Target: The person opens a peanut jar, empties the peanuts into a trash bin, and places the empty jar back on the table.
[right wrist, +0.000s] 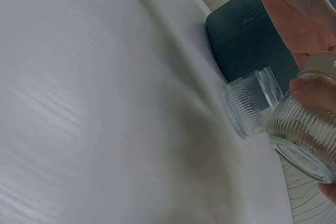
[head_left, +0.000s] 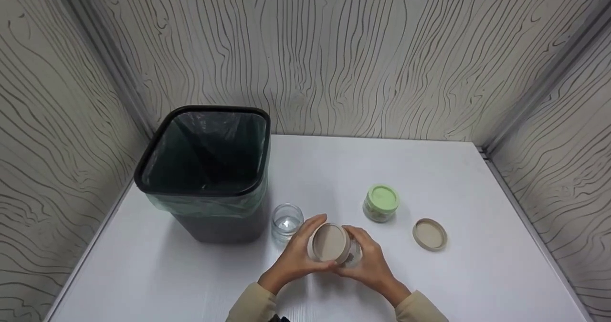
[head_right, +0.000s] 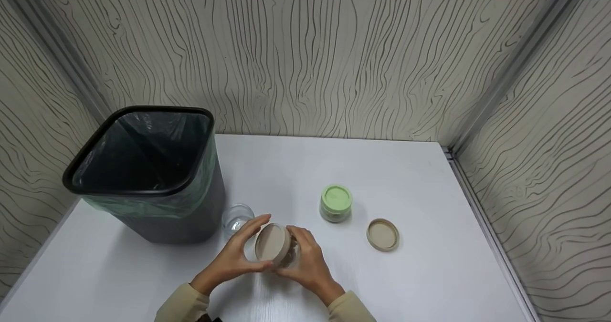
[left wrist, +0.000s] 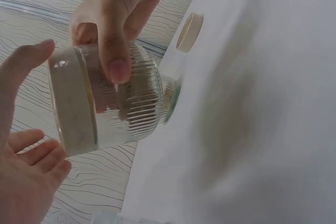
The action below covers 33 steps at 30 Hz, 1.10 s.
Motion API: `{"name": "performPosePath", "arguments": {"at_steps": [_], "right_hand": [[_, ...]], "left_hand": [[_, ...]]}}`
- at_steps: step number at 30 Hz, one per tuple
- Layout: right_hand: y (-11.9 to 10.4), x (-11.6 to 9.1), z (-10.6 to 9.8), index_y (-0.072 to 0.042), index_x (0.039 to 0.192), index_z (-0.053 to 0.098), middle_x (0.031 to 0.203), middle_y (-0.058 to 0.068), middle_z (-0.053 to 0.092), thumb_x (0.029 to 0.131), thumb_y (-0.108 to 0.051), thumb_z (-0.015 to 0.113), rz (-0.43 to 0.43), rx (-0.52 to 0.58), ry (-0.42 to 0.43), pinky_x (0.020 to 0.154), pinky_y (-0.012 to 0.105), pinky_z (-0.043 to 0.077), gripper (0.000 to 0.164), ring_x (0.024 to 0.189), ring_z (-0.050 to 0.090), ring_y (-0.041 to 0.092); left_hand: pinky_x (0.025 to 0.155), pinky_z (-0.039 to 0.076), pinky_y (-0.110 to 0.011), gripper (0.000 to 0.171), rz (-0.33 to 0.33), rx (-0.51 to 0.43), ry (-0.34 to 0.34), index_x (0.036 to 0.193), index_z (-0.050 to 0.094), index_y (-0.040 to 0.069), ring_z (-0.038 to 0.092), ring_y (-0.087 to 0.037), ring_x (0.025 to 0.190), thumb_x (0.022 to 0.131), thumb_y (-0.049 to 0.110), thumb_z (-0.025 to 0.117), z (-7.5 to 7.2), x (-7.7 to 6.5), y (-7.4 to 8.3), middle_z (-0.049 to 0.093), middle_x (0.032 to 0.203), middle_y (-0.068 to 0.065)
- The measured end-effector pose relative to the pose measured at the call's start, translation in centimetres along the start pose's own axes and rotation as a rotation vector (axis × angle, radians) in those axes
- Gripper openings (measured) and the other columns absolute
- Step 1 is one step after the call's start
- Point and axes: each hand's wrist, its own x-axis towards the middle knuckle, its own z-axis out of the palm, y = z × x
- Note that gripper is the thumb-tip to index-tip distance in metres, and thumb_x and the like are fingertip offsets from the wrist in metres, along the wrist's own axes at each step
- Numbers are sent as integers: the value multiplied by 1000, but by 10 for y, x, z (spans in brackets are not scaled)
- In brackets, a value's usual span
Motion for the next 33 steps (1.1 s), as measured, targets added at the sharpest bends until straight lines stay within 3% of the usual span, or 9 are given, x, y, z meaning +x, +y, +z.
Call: {"name": "performPosePath", "arguments": {"at_steps": [5, 10, 20, 25, 28, 33], "right_hand": [[1, -1, -1, -2, 125, 57, 120, 3, 65, 55, -34, 92, -20, 16, -25, 94, 36, 56, 85, 109, 64, 20], [0, -2, -3, 0, 126, 56, 122, 4, 64, 55, -30, 92, -32, 37, -49, 96, 37, 55, 85, 111, 63, 21], [1, -1, -3, -2, 125, 57, 119, 3, 65, 52, -28, 92, -56, -8, -16, 92, 35, 56, 84, 109, 63, 18], [1, -1, -3, -2, 124, 57, 119, 3, 65, 56, -32, 91, -72, -30, -16, 92, 36, 57, 82, 109, 63, 18], [1, -1, -3, -3, 124, 58, 119, 4, 65, 59, -37, 90, -84, -40, -15, 91, 38, 57, 80, 109, 63, 19], [3, -1, -2, -4, 124, 58, 118, 4, 65, 56, -34, 91, -96, -43, -10, 92, 38, 57, 82, 109, 62, 18]], "left_hand": [[116, 40, -38, 88, 70, 3, -114, 145, 37, 3, 43, -32, 138, 69, 14, 81, -4, 0, -2, 43, 149, -13], [114, 42, -34, 81, 112, 31, -113, 140, 40, -1, 47, -31, 134, 68, 5, 77, -3, 0, -3, 48, 143, -15], [101, 51, -32, 75, 90, 56, -23, 133, 48, 1, 56, -24, 119, 71, 22, 84, -1, 0, -5, 55, 133, -11], [93, 55, -27, 76, 56, 57, -2, 133, 48, 3, 56, -23, 114, 73, 33, 83, 2, -1, -6, 55, 128, -10], [94, 54, -27, 78, 20, 55, -6, 134, 47, 3, 55, -23, 115, 73, 37, 82, 4, -1, -6, 53, 128, -10], [106, 48, -39, 87, -39, 70, -46, 139, 43, 3, 50, -26, 126, 71, 40, 83, 4, -2, -5, 47, 137, -10]]}}
